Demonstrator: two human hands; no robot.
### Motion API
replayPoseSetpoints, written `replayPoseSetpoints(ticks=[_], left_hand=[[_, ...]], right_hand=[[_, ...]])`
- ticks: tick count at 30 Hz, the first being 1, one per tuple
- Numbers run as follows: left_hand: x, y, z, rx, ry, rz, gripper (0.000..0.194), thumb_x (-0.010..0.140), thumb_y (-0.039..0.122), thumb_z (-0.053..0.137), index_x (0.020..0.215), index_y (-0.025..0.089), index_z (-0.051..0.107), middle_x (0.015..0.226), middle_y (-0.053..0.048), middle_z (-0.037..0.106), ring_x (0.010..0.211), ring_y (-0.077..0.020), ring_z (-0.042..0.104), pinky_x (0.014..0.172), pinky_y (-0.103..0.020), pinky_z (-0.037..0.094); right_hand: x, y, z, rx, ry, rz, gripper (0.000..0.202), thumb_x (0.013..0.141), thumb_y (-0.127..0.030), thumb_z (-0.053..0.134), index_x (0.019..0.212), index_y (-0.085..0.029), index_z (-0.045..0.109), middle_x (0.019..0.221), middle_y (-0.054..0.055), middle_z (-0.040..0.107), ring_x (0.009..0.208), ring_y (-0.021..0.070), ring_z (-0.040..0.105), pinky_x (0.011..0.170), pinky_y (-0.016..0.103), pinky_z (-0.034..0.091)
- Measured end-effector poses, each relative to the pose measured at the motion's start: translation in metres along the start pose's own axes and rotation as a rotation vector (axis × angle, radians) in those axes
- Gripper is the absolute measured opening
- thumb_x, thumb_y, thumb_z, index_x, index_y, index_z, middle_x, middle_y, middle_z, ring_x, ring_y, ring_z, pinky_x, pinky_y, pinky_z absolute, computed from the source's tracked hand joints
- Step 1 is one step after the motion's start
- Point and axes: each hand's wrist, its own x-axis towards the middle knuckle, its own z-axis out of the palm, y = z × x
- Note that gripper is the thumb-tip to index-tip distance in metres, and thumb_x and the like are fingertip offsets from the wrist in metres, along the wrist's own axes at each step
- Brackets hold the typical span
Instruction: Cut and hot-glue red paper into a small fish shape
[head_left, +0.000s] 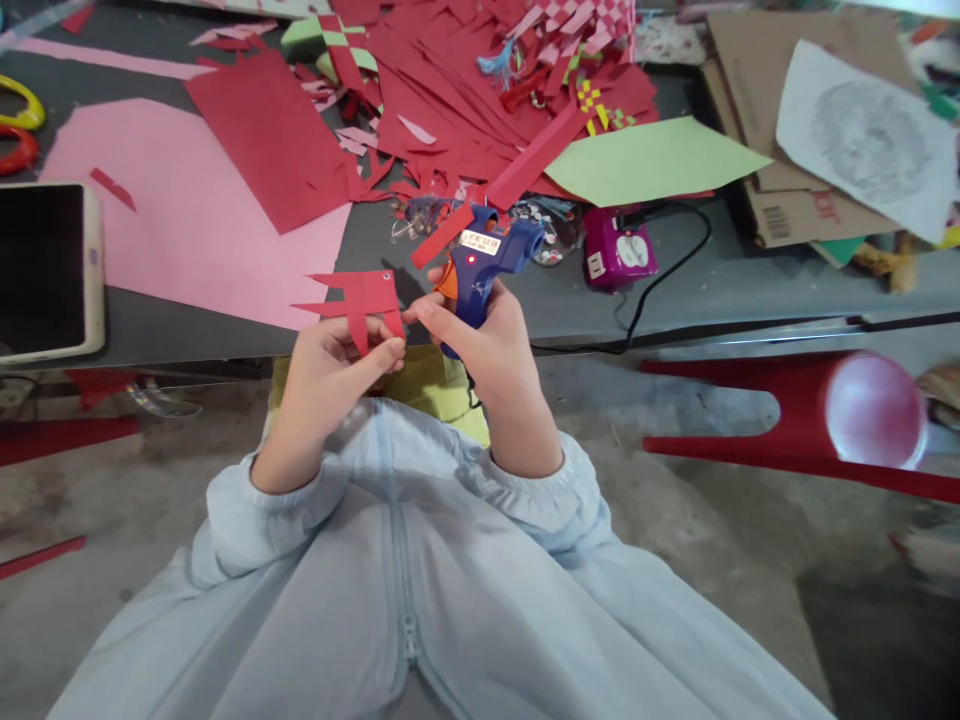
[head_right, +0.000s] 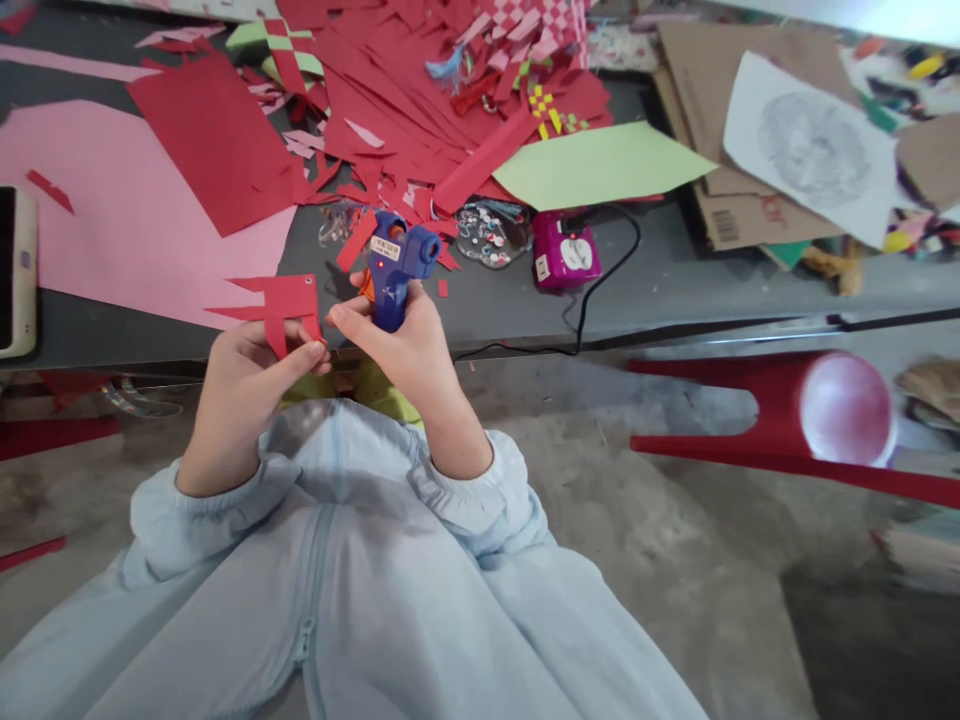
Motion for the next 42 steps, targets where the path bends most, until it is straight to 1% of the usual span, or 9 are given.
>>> replayPoseSetpoints(ticks=[5,9,12,15,20,30,33,38,42], left_hand=[[-0.004,0.000,0.004,0.129,-0.149,-0.050,0.018,0.071,0.030,0.082,0.069,0.017,0.070,0.068,0.001,0.068,0.062,-0.0112,0.063,0.063,-0.023,0.055],[-0.003,0.000,-0.001,0.127,-0.202,-0.114,0.028,0.068,0.035,0.086,0.086,0.017,0.074,0.082,-0.003,0.075,0.074,-0.0158,0.070,0.071,-0.027,0.059],[0.002,-0.002,-0.007,0.031,-0.085,-0.090,0.039,0.069,0.045,0.085,0.093,0.018,0.072,0.081,-0.003,0.074,0.068,-0.0153,0.069,0.065,-0.027,0.060],[0.008,-0.002,-0.009,0.021,0.030,-0.027,0.033,0.070,0.046,0.084,0.081,0.018,0.070,0.071,0.001,0.068,0.056,-0.0108,0.064,0.053,-0.022,0.054],[0.017,0.000,-0.006,0.050,0.099,0.061,0.025,0.074,0.039,0.083,0.074,0.019,0.067,0.063,0.004,0.061,0.050,-0.0063,0.057,0.049,-0.018,0.048],[0.026,-0.003,-0.002,0.162,0.178,0.105,0.020,0.081,0.038,0.076,0.076,0.021,0.067,0.057,0.005,0.056,0.049,-0.0069,0.053,0.050,-0.020,0.045],[0.028,-0.004,-0.003,0.300,0.241,0.093,0.020,0.082,0.039,0.073,0.076,0.021,0.067,0.058,0.005,0.056,0.049,-0.0075,0.050,0.049,-0.021,0.042],[0.029,-0.004,0.000,0.718,0.402,0.098,0.017,0.080,0.036,0.073,0.074,0.021,0.067,0.057,0.005,0.056,0.052,-0.0106,0.049,0.053,-0.026,0.036],[0.025,0.002,0.003,0.966,0.444,0.136,0.020,0.080,0.040,0.072,0.073,0.023,0.065,0.056,0.005,0.055,0.057,-0.0149,0.051,0.061,-0.029,0.037]], right_hand=[[0.003,0.000,-0.001,0.025,0.011,-0.001,0.040,0.069,-0.036,0.081,0.097,-0.023,0.055,0.072,-0.006,0.066,0.067,0.0125,0.065,0.069,0.030,0.056],[0.003,0.000,-0.006,0.029,0.029,0.010,0.038,0.068,-0.030,0.080,0.096,-0.023,0.056,0.069,-0.007,0.064,0.068,0.0118,0.065,0.071,0.030,0.057],[0.003,0.000,-0.009,-0.004,0.026,0.023,0.038,0.067,-0.029,0.080,0.096,-0.023,0.056,0.069,-0.008,0.064,0.068,0.0114,0.065,0.074,0.031,0.057],[0.003,0.002,-0.010,-0.011,0.017,0.019,0.038,0.067,-0.029,0.079,0.096,-0.023,0.055,0.068,-0.008,0.064,0.066,0.0113,0.065,0.075,0.032,0.057],[0.002,0.003,-0.011,-0.008,-0.002,0.048,0.042,0.063,-0.030,0.081,0.094,-0.024,0.054,0.067,-0.008,0.066,0.063,0.0130,0.065,0.073,0.034,0.057],[0.000,0.006,-0.024,-0.041,-0.001,0.113,0.043,0.060,-0.027,0.082,0.096,-0.023,0.058,0.068,-0.007,0.068,0.059,0.0116,0.062,0.070,0.034,0.056],[-0.001,0.010,-0.029,-0.046,0.017,0.097,0.043,0.061,-0.028,0.082,0.095,-0.023,0.057,0.069,-0.006,0.067,0.061,0.0119,0.062,0.071,0.034,0.056],[-0.006,0.012,-0.039,-0.056,0.043,0.069,0.037,0.066,-0.027,0.079,0.094,-0.024,0.056,0.069,-0.006,0.064,0.068,0.0143,0.065,0.076,0.036,0.057],[-0.011,0.009,-0.047,-0.074,0.060,0.057,0.025,0.074,-0.033,0.076,0.087,-0.025,0.056,0.069,-0.003,0.062,0.066,0.0164,0.065,0.072,0.037,0.058]])
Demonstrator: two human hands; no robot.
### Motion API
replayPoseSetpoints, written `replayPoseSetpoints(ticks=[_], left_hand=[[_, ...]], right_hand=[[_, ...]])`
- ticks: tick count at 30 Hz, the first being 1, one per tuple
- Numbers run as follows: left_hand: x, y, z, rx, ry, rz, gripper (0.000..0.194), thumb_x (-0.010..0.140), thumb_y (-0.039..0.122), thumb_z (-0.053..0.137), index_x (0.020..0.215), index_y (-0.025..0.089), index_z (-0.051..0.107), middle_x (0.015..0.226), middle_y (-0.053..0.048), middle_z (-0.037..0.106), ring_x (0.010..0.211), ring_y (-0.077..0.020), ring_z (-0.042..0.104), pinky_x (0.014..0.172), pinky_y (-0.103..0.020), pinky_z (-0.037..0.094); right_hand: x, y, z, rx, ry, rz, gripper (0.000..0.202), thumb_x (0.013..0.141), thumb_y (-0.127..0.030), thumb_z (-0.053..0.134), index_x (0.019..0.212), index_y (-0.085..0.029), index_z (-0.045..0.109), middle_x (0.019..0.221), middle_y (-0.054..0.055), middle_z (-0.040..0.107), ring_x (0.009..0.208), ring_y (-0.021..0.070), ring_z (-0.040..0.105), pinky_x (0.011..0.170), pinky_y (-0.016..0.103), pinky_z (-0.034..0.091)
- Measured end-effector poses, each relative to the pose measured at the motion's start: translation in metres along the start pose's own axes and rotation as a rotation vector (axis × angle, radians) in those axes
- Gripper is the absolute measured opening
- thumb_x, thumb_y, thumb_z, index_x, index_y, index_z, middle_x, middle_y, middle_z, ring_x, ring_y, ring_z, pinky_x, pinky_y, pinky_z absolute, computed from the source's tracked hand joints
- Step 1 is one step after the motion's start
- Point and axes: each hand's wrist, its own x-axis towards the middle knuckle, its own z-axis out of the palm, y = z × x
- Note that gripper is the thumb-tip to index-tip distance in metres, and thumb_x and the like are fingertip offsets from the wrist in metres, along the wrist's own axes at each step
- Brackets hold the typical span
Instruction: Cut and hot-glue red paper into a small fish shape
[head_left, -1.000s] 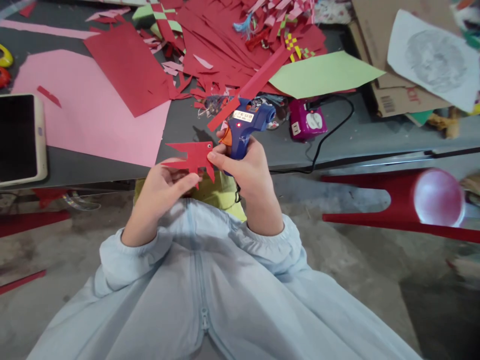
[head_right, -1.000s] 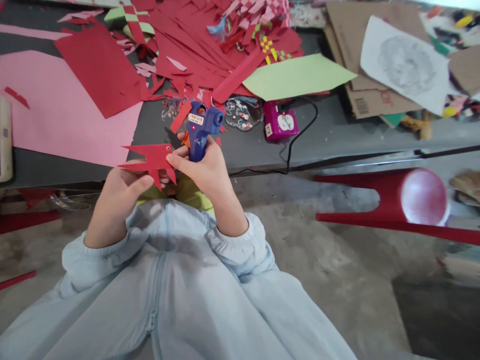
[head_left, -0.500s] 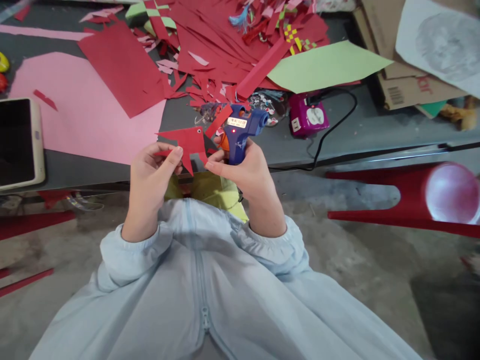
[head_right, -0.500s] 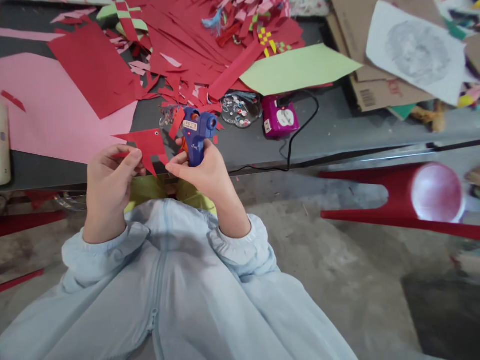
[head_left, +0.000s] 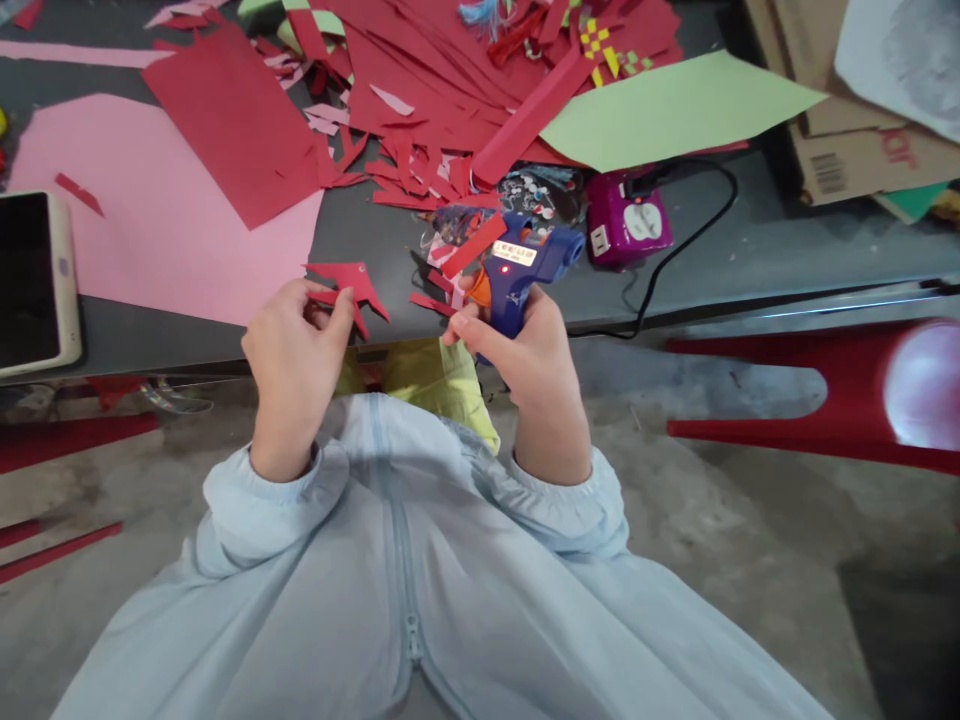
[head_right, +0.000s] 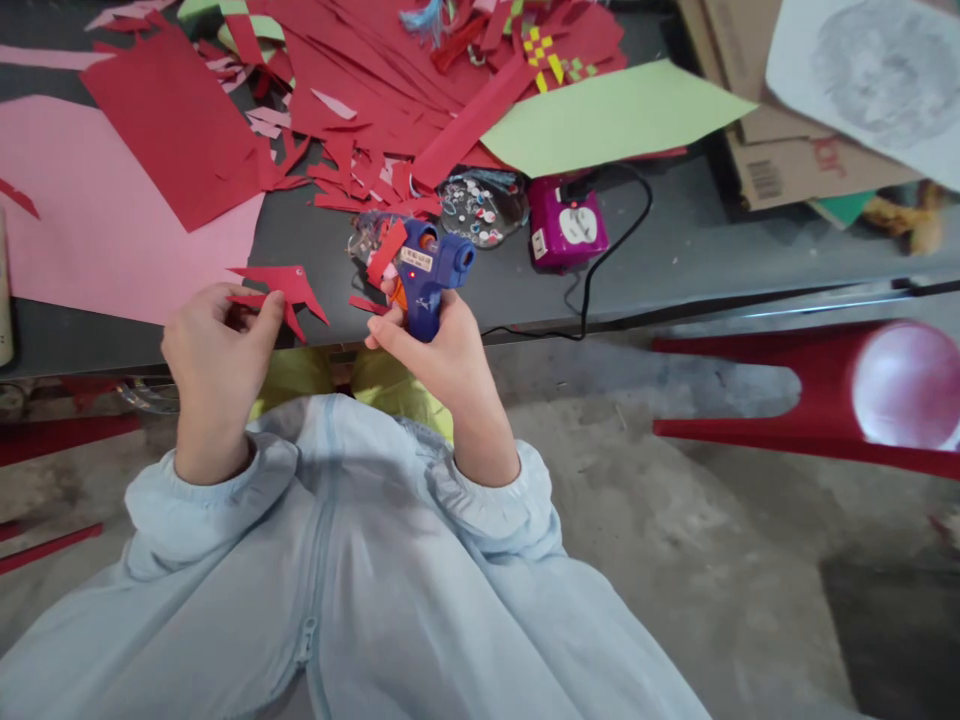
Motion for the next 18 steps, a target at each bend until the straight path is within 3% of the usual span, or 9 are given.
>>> replayPoseSetpoints(ticks=[3,7,11,14,18], left_hand=[[-0.002,0.001,-0.010,0.079,0.066,0.077,0.018,0.082,0.042,0.071,0.079,0.025,0.064,0.065,0.002,0.060,0.067,-0.0197,0.057,0.071,-0.033,0.043],[-0.001,-0.001,-0.029,0.265,0.115,0.078,0.018,0.085,0.040,0.067,0.099,0.027,0.067,0.089,-0.005,0.067,0.092,-0.0295,0.064,0.087,-0.047,0.045],[0.003,-0.002,-0.037,0.344,-0.073,0.251,0.014,0.092,0.032,0.058,0.099,0.029,0.069,0.097,-0.005,0.069,0.098,-0.0278,0.064,0.087,-0.045,0.047],[0.007,-0.004,-0.034,0.319,-0.224,0.436,0.015,0.093,0.030,0.058,0.098,0.026,0.071,0.101,-0.007,0.071,0.105,-0.0292,0.061,0.090,-0.045,0.047],[0.010,-0.007,-0.026,0.271,-0.324,0.586,0.019,0.094,0.030,0.056,0.105,0.025,0.071,0.107,-0.008,0.071,0.109,-0.0300,0.061,0.095,-0.047,0.048]], right_hand=[[-0.004,-0.001,-0.006,-0.044,-0.026,0.004,0.023,0.079,-0.040,0.074,0.090,-0.027,0.059,0.067,-0.001,0.063,0.064,0.0177,0.064,0.067,0.038,0.057],[-0.008,-0.001,-0.014,-0.101,-0.061,0.014,0.019,0.081,-0.039,0.072,0.090,-0.025,0.062,0.063,-0.001,0.063,0.061,0.0174,0.061,0.064,0.036,0.055],[-0.012,0.001,-0.020,-0.130,-0.106,0.027,0.013,0.083,-0.035,0.070,0.082,-0.025,0.061,0.060,-0.001,0.060,0.057,0.0167,0.058,0.060,0.035,0.052],[-0.015,0.002,-0.021,-0.143,-0.141,0.034,0.014,0.083,-0.034,0.069,0.077,-0.025,0.060,0.059,-0.001,0.059,0.056,0.0159,0.057,0.060,0.035,0.052],[-0.019,0.003,-0.021,-0.142,-0.192,0.069,0.016,0.080,-0.036,0.071,0.081,-0.024,0.061,0.059,-0.003,0.058,0.054,0.0148,0.056,0.059,0.034,0.052]])
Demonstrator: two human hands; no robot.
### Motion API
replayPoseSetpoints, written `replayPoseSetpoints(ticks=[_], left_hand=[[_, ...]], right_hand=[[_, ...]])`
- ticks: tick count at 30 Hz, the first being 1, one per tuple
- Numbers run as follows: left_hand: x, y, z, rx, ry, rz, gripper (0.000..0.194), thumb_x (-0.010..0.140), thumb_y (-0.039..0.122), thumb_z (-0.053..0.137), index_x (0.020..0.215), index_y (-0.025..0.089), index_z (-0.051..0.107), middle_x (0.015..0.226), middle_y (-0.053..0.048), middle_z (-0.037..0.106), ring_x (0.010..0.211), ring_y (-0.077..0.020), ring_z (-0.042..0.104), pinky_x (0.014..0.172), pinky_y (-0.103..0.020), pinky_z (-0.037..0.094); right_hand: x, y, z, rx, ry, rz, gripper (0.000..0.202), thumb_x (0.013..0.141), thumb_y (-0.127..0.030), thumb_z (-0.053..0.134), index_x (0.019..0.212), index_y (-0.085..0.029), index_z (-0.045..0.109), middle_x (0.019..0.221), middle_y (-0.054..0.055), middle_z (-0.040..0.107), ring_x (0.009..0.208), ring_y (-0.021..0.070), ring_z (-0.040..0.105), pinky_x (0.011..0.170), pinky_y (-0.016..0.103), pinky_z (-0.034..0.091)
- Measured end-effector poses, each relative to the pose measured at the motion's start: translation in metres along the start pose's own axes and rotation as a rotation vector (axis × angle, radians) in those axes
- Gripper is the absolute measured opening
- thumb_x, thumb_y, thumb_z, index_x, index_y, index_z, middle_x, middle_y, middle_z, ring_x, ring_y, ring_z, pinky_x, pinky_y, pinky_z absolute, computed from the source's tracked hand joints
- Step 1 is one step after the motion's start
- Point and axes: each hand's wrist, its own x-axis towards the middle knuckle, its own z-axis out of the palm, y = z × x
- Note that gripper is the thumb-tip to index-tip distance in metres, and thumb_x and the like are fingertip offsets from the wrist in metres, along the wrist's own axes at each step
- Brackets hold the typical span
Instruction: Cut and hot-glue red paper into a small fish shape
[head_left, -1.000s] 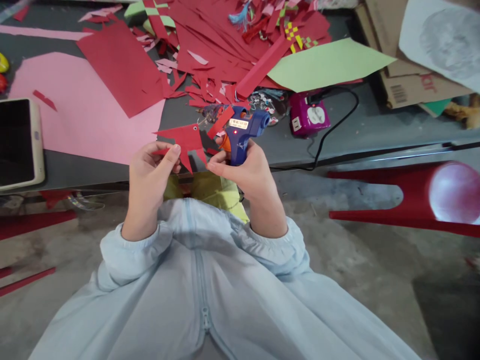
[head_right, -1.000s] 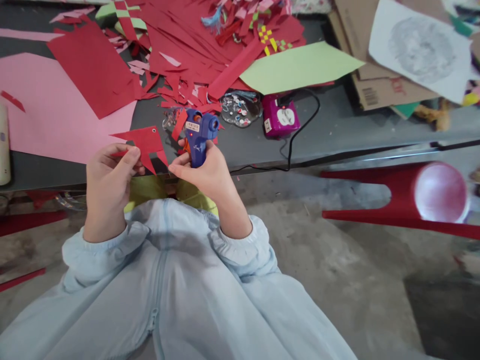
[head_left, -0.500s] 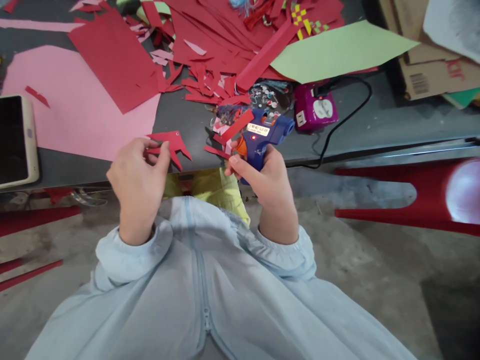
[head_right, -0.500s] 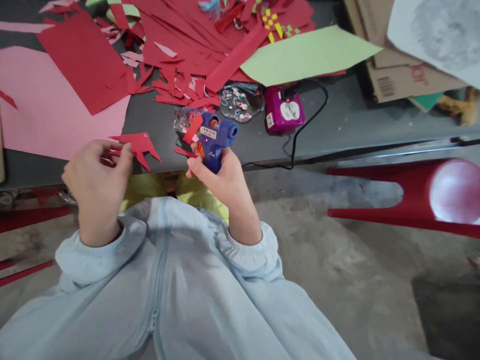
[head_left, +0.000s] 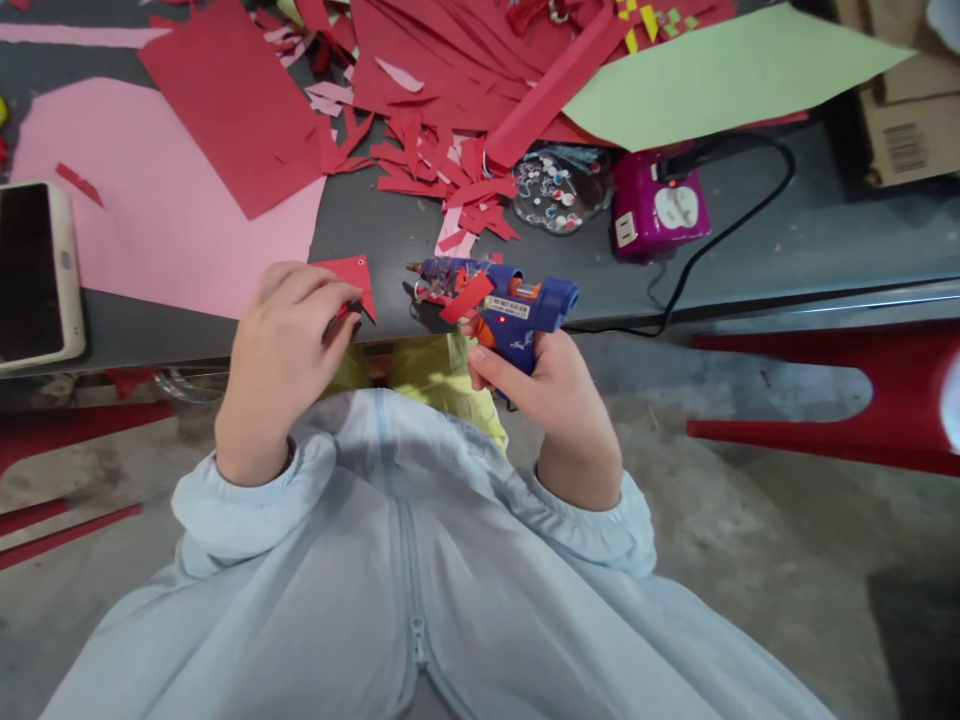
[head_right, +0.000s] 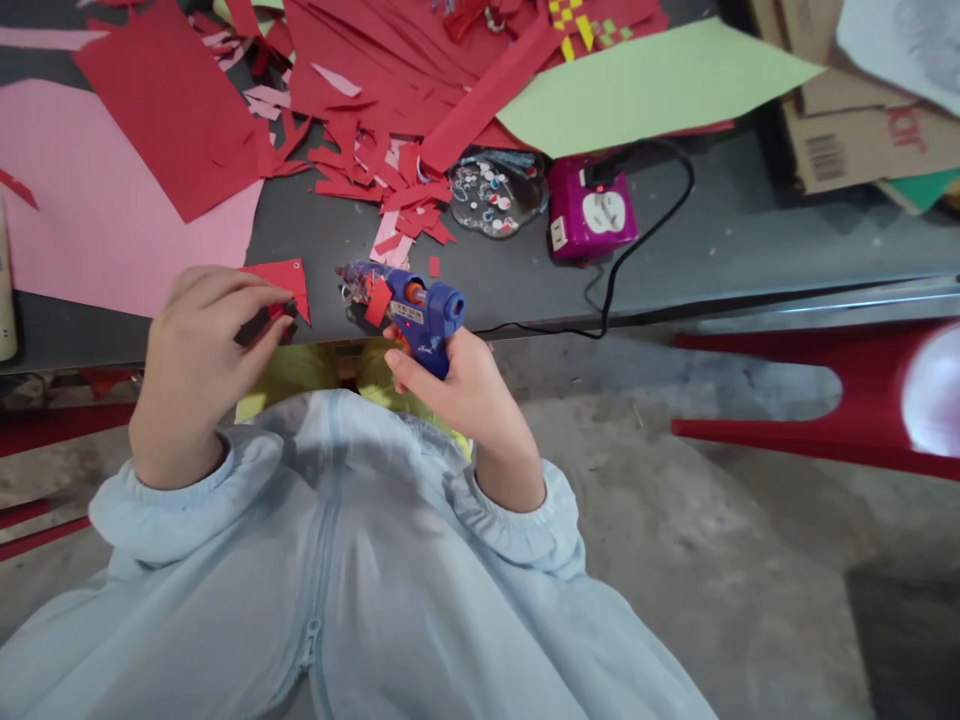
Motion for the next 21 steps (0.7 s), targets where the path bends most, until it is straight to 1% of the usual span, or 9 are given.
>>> replayPoseSetpoints(ticks=[2,4,8,11,15,21], left_hand=[[0.002,-0.001,0.003,-0.003,-0.014,0.039,0.019,0.094,0.030,0.056,0.105,0.026,0.071,0.108,-0.008,0.071,0.109,-0.0295,0.062,0.096,-0.046,0.049],[0.003,-0.001,0.005,0.001,-0.022,0.052,0.021,0.095,0.029,0.054,0.104,0.026,0.072,0.107,-0.008,0.071,0.108,-0.0293,0.063,0.095,-0.045,0.050],[0.007,0.000,0.009,0.028,-0.037,0.074,0.024,0.097,0.029,0.051,0.103,0.022,0.073,0.104,-0.010,0.071,0.103,-0.0289,0.065,0.090,-0.044,0.052],[0.009,0.002,0.012,0.031,-0.038,0.067,0.024,0.096,0.029,0.051,0.101,0.022,0.073,0.103,-0.009,0.071,0.100,-0.0272,0.066,0.088,-0.043,0.052],[0.010,0.002,0.014,0.012,-0.032,0.061,0.025,0.096,0.030,0.051,0.099,0.021,0.074,0.102,-0.009,0.071,0.099,-0.0266,0.065,0.087,-0.042,0.051],[0.010,-0.002,0.012,-0.079,-0.042,0.022,0.025,0.096,0.033,0.052,0.100,0.022,0.074,0.104,-0.008,0.072,0.100,-0.0259,0.065,0.091,-0.042,0.050]], right_hand=[[-0.001,0.001,0.000,0.005,-0.022,0.013,0.018,0.080,-0.038,0.071,0.085,-0.023,0.062,0.059,-0.003,0.058,0.054,0.0144,0.057,0.057,0.032,0.050],[-0.001,0.002,0.000,-0.001,-0.036,0.014,0.020,0.080,-0.040,0.070,0.086,-0.022,0.061,0.059,-0.004,0.059,0.053,0.0136,0.056,0.056,0.031,0.049],[-0.002,0.004,-0.001,-0.030,-0.058,0.008,0.022,0.082,-0.041,0.068,0.087,-0.021,0.062,0.057,-0.004,0.059,0.053,0.0124,0.055,0.057,0.030,0.047],[-0.003,0.005,-0.002,-0.041,-0.071,0.020,0.023,0.082,-0.042,0.068,0.088,-0.021,0.063,0.057,-0.004,0.060,0.053,0.0128,0.056,0.056,0.029,0.047],[-0.003,0.006,-0.004,-0.047,-0.064,0.031,0.021,0.081,-0.041,0.068,0.083,-0.021,0.062,0.056,-0.004,0.059,0.052,0.0128,0.056,0.055,0.030,0.047],[-0.004,0.006,-0.005,-0.021,-0.072,0.048,0.020,0.080,-0.040,0.069,0.085,-0.021,0.062,0.056,-0.004,0.059,0.051,0.0135,0.056,0.053,0.029,0.048]])
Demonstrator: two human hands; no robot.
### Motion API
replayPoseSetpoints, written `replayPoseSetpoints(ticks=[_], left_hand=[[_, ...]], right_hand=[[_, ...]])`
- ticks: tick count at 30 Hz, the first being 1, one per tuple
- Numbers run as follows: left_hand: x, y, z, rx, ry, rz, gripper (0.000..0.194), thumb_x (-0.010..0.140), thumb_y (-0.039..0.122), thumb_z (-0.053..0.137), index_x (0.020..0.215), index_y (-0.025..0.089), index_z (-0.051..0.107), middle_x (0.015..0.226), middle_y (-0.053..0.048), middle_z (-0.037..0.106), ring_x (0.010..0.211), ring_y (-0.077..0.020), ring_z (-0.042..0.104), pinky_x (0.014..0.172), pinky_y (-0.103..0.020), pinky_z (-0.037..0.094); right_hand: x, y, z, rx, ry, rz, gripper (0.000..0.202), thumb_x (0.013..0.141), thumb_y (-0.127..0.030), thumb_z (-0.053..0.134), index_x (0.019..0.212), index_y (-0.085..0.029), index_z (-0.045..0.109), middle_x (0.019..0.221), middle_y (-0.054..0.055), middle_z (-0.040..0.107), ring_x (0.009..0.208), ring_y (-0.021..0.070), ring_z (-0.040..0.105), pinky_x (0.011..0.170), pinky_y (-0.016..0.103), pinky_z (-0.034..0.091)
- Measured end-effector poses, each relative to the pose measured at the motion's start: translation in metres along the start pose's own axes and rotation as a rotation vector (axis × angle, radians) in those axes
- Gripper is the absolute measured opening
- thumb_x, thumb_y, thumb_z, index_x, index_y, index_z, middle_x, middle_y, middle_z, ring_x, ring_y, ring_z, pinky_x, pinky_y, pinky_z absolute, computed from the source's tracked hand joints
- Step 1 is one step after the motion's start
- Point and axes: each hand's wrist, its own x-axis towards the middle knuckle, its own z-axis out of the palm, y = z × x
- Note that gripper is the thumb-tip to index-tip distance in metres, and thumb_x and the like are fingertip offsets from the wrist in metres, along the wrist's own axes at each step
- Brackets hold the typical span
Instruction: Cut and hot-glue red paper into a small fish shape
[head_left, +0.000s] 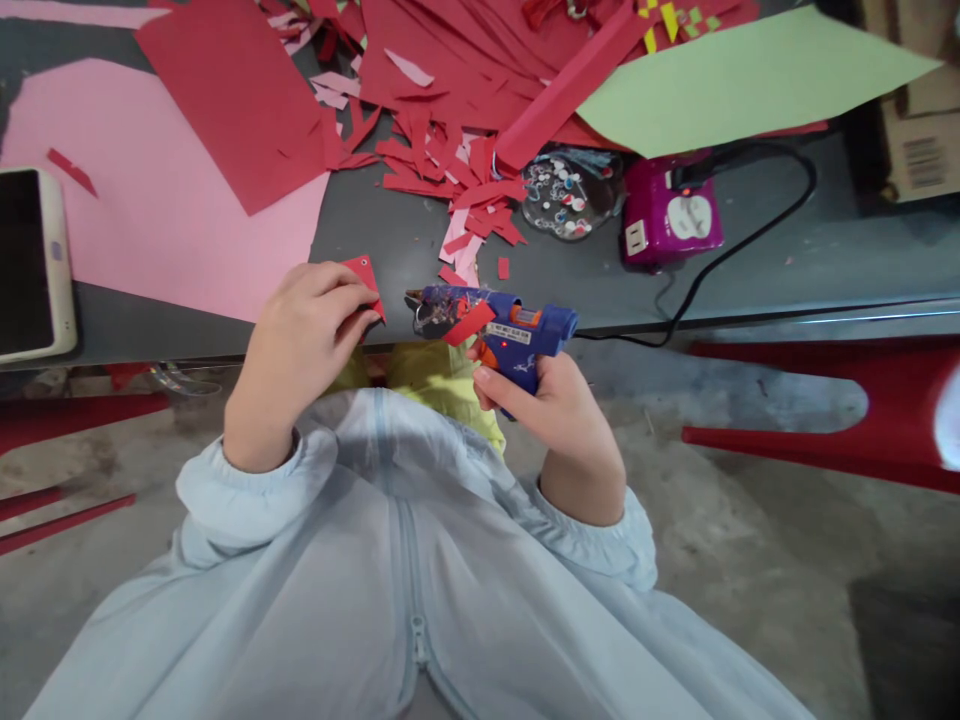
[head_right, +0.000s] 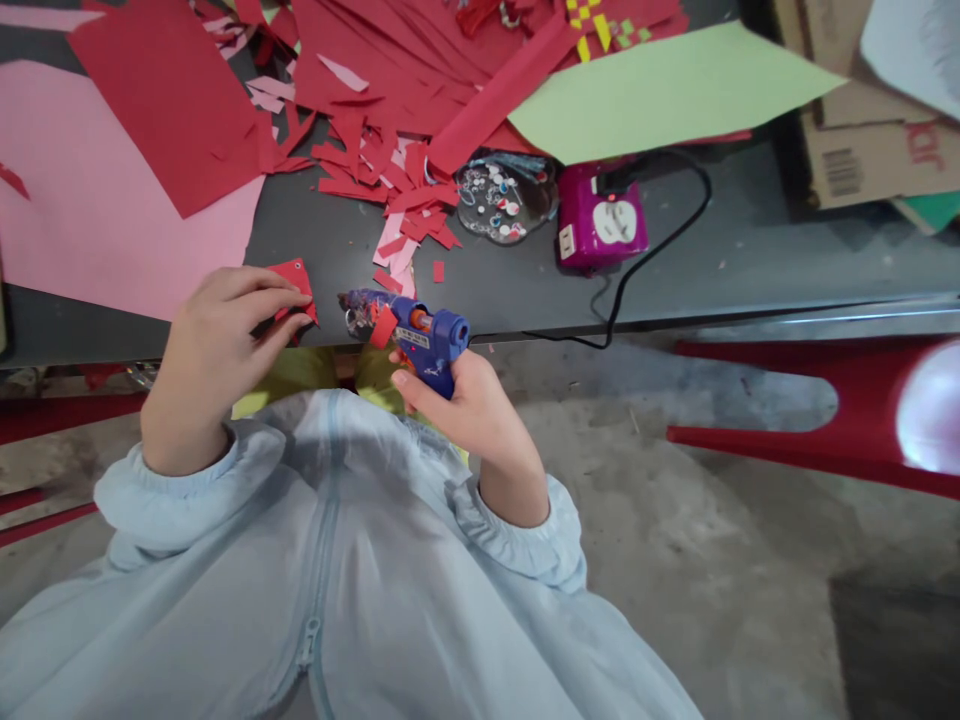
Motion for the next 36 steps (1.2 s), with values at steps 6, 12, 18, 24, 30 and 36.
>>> replayPoseSetpoints(ticks=[6,12,18,24,30,36], left_hand=[[0.001,0.000,-0.001,-0.034,-0.008,-0.055,0.023,0.094,0.035,0.055,0.103,0.024,0.074,0.107,-0.006,0.072,0.102,-0.0254,0.065,0.094,-0.041,0.049],[0.000,0.001,0.000,-0.024,0.003,-0.052,0.019,0.090,0.035,0.063,0.103,0.025,0.074,0.108,-0.006,0.072,0.103,-0.0257,0.064,0.094,-0.040,0.049],[0.000,0.000,0.001,-0.048,0.027,-0.057,0.021,0.095,0.037,0.056,0.099,0.026,0.073,0.105,-0.005,0.072,0.101,-0.0243,0.065,0.093,-0.039,0.048],[0.003,-0.002,0.006,-0.083,0.070,-0.081,0.024,0.097,0.037,0.051,0.091,0.027,0.072,0.100,-0.004,0.074,0.098,-0.0243,0.065,0.090,-0.039,0.048],[0.004,-0.002,0.007,-0.051,0.094,-0.082,0.025,0.099,0.037,0.049,0.091,0.025,0.069,0.094,-0.004,0.074,0.091,-0.0225,0.065,0.086,-0.038,0.048],[0.004,0.002,0.004,-0.005,0.046,-0.090,0.028,0.101,0.036,0.044,0.092,0.023,0.068,0.093,-0.005,0.073,0.091,-0.0207,0.064,0.087,-0.037,0.050]], right_hand=[[-0.002,0.000,0.000,0.005,-0.021,0.002,0.024,0.082,-0.044,0.068,0.079,-0.022,0.060,0.054,-0.003,0.058,0.050,0.0127,0.055,0.051,0.028,0.047],[-0.003,0.001,0.000,0.003,-0.017,0.017,0.020,0.080,-0.039,0.068,0.082,-0.021,0.062,0.053,-0.003,0.059,0.049,0.0125,0.055,0.049,0.027,0.046],[-0.004,0.001,0.001,0.003,-0.029,0.012,0.018,0.082,-0.038,0.067,0.082,-0.021,0.061,0.053,-0.004,0.058,0.048,0.0122,0.054,0.049,0.027,0.045],[-0.004,0.002,0.003,-0.030,-0.063,-0.022,0.020,0.088,-0.039,0.061,0.082,-0.020,0.062,0.055,-0.003,0.059,0.052,0.0122,0.054,0.053,0.028,0.044],[0.001,0.002,0.013,-0.095,-0.086,-0.054,0.022,0.089,-0.040,0.060,0.081,-0.020,0.063,0.057,-0.003,0.061,0.053,0.0113,0.054,0.055,0.026,0.044],[0.003,-0.003,0.015,-0.076,-0.041,-0.086,0.023,0.090,-0.037,0.059,0.074,-0.020,0.060,0.057,-0.003,0.060,0.052,0.0099,0.054,0.055,0.025,0.043]])
